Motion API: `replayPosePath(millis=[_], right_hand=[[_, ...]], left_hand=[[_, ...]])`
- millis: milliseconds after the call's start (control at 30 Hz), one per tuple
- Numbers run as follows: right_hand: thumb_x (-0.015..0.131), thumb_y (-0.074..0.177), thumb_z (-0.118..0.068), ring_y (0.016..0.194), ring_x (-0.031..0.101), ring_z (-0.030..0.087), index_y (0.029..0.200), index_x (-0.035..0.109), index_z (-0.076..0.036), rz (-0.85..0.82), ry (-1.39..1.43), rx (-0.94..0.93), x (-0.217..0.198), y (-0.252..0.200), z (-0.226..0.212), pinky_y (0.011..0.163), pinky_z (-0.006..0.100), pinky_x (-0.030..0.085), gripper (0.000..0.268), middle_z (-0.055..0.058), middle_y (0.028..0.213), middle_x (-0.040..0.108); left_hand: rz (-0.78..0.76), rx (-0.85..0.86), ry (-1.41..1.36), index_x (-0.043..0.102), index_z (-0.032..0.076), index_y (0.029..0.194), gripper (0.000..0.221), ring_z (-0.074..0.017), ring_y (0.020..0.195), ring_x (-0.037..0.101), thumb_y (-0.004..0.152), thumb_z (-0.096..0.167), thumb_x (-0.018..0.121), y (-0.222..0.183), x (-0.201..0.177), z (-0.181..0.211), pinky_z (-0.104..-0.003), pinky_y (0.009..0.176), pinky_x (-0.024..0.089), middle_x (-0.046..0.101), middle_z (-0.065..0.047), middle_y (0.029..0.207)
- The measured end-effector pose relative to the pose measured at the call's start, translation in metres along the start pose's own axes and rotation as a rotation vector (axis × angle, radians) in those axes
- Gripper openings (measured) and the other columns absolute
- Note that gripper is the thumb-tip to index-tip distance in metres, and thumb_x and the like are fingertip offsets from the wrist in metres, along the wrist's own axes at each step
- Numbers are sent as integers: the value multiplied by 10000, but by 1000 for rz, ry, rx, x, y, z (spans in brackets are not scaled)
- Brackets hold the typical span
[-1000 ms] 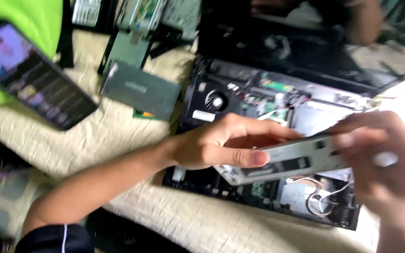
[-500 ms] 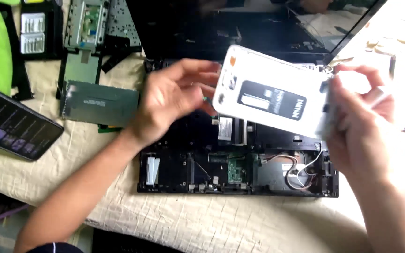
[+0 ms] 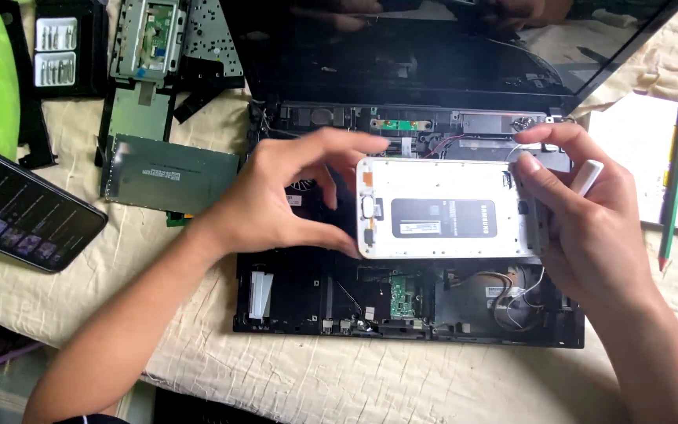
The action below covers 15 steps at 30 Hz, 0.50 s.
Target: Installing and fastening a hard drive inside a laptop using a screwdriver
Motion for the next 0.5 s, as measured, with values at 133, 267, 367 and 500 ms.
replayPosePath(millis=[133,267,367,500], right_hand=[[648,1013,-138,743,716,170,1197,600,-140,13,14,13,3,3,5,574,301,610,190,72,846,687],[629,1011,-230,585,531,136,1199,597,-155,-25,-189,-4,8,0,0,434,265,446,204,33,735,572],[600,1030,-267,416,349,93,1166,631,-118,-90,-448,-82,11,-2,-11,328,229,293,204,10,568,447],[644,987,-207,346,288,109,1029,783,-59,-174,-750,-5,10,-1,-22,321,269,168,207,133,556,784]], left_hand=[[-47,-232,-295,481,98,1450,872,-190,1056,716,709,392,834,2,1,-12,-232,822,627,718,-115,1212],[152,-354,-315,587,61,1284,394,-181,796,715,915,97,721,3,5,-13,-225,628,605,717,-131,994],[267,-457,-298,663,26,1193,258,-131,587,660,938,62,673,-1,3,-17,-221,477,570,687,-88,803],[271,-534,-274,760,-2,1071,161,-90,572,608,942,53,680,-6,5,-22,-211,454,531,677,-65,694]])
Point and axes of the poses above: each hand's wrist, its own y-axis towards the middle knuckle, its own x-axis out of the palm, z = x × y, the point moved 7 cm from there along y, towards the middle knuckle
